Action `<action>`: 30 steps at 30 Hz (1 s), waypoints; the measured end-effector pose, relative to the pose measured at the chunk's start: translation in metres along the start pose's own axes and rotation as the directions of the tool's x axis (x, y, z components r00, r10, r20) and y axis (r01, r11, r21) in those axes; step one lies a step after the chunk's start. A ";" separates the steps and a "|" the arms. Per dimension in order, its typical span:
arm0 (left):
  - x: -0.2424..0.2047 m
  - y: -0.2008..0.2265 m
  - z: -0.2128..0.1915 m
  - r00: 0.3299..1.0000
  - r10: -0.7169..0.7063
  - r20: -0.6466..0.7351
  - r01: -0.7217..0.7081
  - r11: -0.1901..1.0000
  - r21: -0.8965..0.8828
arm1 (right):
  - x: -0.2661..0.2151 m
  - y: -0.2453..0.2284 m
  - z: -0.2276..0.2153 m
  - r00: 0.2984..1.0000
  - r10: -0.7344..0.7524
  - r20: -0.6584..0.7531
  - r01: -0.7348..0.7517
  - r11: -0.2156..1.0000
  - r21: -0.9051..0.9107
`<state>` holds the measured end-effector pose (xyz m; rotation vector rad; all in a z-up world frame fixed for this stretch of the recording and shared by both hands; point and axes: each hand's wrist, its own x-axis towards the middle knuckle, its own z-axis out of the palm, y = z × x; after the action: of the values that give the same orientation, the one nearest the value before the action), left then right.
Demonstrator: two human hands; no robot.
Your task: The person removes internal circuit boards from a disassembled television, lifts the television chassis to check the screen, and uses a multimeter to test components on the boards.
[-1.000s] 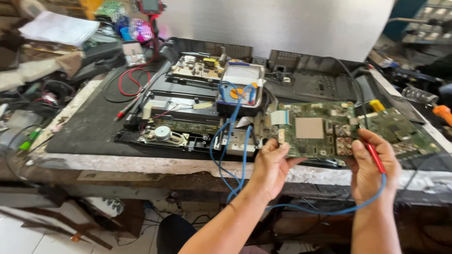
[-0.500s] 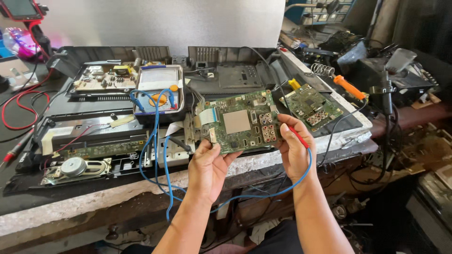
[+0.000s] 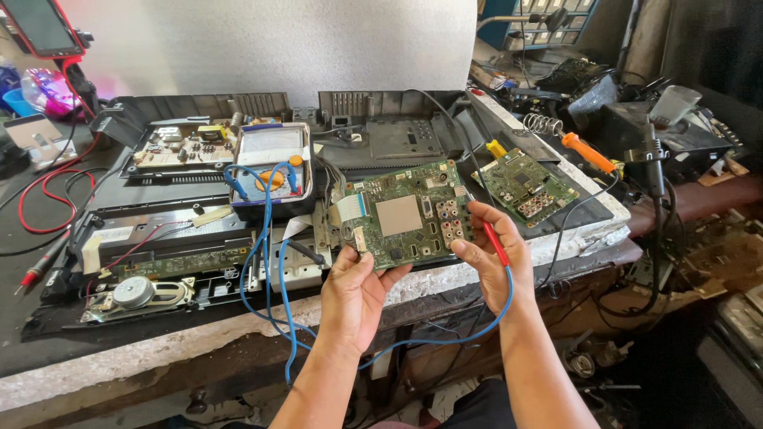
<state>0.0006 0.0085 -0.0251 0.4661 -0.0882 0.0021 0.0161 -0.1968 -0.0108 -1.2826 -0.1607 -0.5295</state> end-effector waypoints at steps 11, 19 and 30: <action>0.021 -0.025 -0.046 1.000 -0.018 -0.012 0.018 1.000 0.025 | 0.001 0.002 0.007 0.999 0.037 0.000 -0.037 0.998 0.046; 0.027 -0.031 -0.056 1.000 -0.002 -0.012 0.002 0.999 0.035 | 0.005 0.006 0.003 1.000 0.004 0.031 -0.006 0.999 0.039; 0.006 -0.016 -0.028 0.995 0.064 -0.073 -0.055 0.992 0.116 | -0.008 0.007 0.002 0.999 0.018 0.039 -0.020 0.999 0.047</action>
<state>0.0096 0.0071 -0.0564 0.5773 -0.0268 0.0836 0.0132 -0.1914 -0.0194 -1.2478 -0.1917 -0.4827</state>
